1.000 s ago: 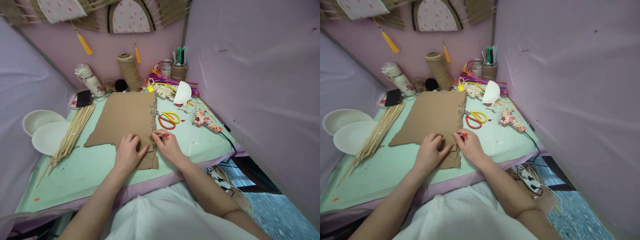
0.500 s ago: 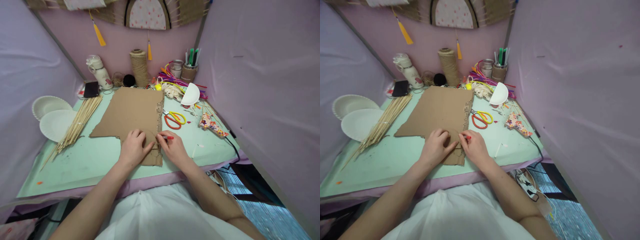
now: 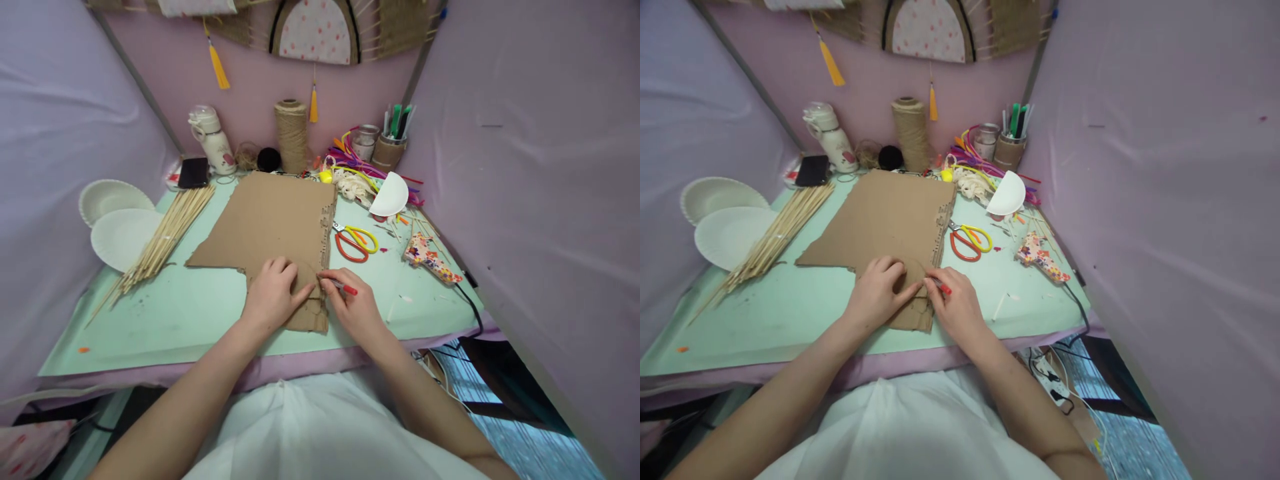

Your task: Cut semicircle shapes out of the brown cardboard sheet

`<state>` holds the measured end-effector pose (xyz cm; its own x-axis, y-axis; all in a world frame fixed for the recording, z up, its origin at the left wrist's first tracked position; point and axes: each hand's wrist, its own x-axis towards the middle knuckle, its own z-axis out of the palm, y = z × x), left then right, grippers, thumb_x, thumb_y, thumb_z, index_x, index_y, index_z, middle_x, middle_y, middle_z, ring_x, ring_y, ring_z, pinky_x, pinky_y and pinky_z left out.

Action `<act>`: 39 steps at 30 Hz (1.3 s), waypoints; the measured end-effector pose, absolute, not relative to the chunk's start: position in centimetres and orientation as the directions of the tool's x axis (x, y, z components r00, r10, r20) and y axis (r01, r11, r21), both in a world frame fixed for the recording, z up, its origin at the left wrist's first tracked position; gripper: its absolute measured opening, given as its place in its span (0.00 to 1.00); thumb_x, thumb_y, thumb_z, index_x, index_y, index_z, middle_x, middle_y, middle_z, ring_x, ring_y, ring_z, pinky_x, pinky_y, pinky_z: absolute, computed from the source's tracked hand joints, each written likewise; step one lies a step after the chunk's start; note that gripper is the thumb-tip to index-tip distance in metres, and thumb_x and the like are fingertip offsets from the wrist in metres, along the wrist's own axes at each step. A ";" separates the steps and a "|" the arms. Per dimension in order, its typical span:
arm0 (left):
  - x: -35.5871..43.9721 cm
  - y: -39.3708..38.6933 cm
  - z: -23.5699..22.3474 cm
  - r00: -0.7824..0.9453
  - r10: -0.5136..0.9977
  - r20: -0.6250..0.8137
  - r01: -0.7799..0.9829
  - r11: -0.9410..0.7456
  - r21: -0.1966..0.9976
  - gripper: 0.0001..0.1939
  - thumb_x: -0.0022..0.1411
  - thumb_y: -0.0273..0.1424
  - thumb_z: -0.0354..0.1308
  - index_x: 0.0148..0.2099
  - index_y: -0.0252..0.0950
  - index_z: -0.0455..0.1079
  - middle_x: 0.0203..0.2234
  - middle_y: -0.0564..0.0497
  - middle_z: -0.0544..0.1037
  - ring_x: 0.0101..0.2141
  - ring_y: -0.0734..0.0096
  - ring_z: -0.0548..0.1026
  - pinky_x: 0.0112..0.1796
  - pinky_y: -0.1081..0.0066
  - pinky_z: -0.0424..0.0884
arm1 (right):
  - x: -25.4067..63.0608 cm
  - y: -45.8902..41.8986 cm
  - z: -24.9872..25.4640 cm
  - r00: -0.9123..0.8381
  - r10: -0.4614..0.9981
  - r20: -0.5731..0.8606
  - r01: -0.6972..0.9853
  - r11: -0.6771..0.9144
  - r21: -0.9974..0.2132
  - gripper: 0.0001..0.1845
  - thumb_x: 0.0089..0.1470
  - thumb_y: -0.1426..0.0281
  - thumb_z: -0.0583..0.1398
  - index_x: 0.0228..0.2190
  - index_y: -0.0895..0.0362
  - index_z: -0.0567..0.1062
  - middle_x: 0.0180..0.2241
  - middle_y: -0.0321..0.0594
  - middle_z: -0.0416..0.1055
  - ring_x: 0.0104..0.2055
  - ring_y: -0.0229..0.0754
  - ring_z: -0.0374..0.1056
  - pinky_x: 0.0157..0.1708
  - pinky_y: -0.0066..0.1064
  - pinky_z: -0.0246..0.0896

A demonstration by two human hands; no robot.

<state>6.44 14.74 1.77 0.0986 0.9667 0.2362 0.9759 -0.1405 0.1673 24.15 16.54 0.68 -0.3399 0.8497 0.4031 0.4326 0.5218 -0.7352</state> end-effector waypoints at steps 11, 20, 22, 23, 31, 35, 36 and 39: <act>6.5 14.7 2.0 0.098 0.967 0.235 0.980 -0.135 0.147 0.16 0.61 0.45 0.54 0.31 0.38 0.64 0.35 0.46 0.70 0.40 0.58 0.68 0.36 0.63 0.65 | 25.0 15.2 1.6 -0.279 0.879 0.386 0.498 0.476 -0.725 0.16 0.63 0.65 0.50 0.28 0.56 0.72 0.27 0.40 0.72 0.32 0.41 0.69 0.35 0.32 0.60; 6.4 14.7 1.8 0.101 0.966 0.238 0.977 -0.142 0.161 0.15 0.61 0.45 0.55 0.33 0.38 0.66 0.36 0.46 0.71 0.41 0.57 0.68 0.37 0.62 0.66 | 24.5 14.8 1.1 -0.345 0.864 0.366 0.497 0.499 -0.709 0.15 0.63 0.65 0.51 0.30 0.56 0.73 0.29 0.40 0.73 0.33 0.42 0.69 0.35 0.32 0.60; 6.4 14.7 1.9 0.095 0.968 0.232 0.978 -0.135 0.161 0.15 0.60 0.45 0.55 0.34 0.38 0.66 0.37 0.46 0.71 0.41 0.57 0.68 0.36 0.62 0.65 | 24.8 14.2 1.5 -0.338 0.875 0.346 0.480 0.477 -0.736 0.17 0.63 0.66 0.50 0.25 0.56 0.72 0.24 0.39 0.71 0.29 0.40 0.68 0.32 0.31 0.59; 6.5 14.7 1.9 0.092 0.969 0.228 0.978 -0.131 0.162 0.15 0.60 0.45 0.55 0.33 0.38 0.66 0.37 0.46 0.71 0.41 0.57 0.68 0.35 0.62 0.65 | 24.9 14.1 1.8 -0.324 0.880 0.346 0.459 0.467 -0.756 0.18 0.63 0.66 0.50 0.24 0.56 0.71 0.23 0.38 0.70 0.28 0.40 0.67 0.31 0.31 0.59; 6.6 14.6 2.1 0.076 0.975 0.209 0.976 -0.115 0.184 0.14 0.61 0.44 0.54 0.33 0.38 0.67 0.36 0.45 0.70 0.41 0.56 0.68 0.31 0.64 0.64 | 24.5 14.7 1.0 -0.402 0.792 0.460 0.403 0.604 -0.688 0.15 0.64 0.68 0.51 0.49 0.54 0.70 0.43 0.44 0.75 0.44 0.43 0.70 0.44 0.37 0.64; 6.6 14.6 2.1 0.078 0.976 0.203 0.979 -0.114 0.170 0.12 0.61 0.42 0.54 0.34 0.39 0.67 0.36 0.45 0.70 0.41 0.57 0.68 0.31 0.63 0.64 | 24.0 14.6 0.1 -0.499 0.731 0.465 0.516 0.682 -0.519 0.14 0.64 0.68 0.51 0.48 0.55 0.71 0.43 0.46 0.75 0.50 0.48 0.66 0.46 0.41 0.60; 6.6 14.6 2.2 0.079 0.976 0.203 0.979 -0.115 0.171 0.13 0.61 0.43 0.54 0.34 0.39 0.67 0.36 0.45 0.70 0.41 0.57 0.68 0.31 0.63 0.64 | 23.9 14.5 0.1 -0.499 0.727 0.472 0.536 0.687 -0.491 0.14 0.64 0.68 0.51 0.48 0.56 0.71 0.43 0.46 0.75 0.50 0.49 0.65 0.46 0.42 0.59; 6.2 14.7 2.7 0.096 0.978 0.185 0.974 -0.131 0.184 0.14 0.61 0.44 0.54 0.33 0.38 0.67 0.35 0.46 0.70 0.39 0.57 0.68 0.32 0.63 0.65 | 23.9 14.2 0.0 -0.516 0.714 0.473 0.560 0.699 -0.444 0.14 0.64 0.69 0.52 0.49 0.56 0.70 0.42 0.46 0.75 0.50 0.49 0.63 0.45 0.41 0.58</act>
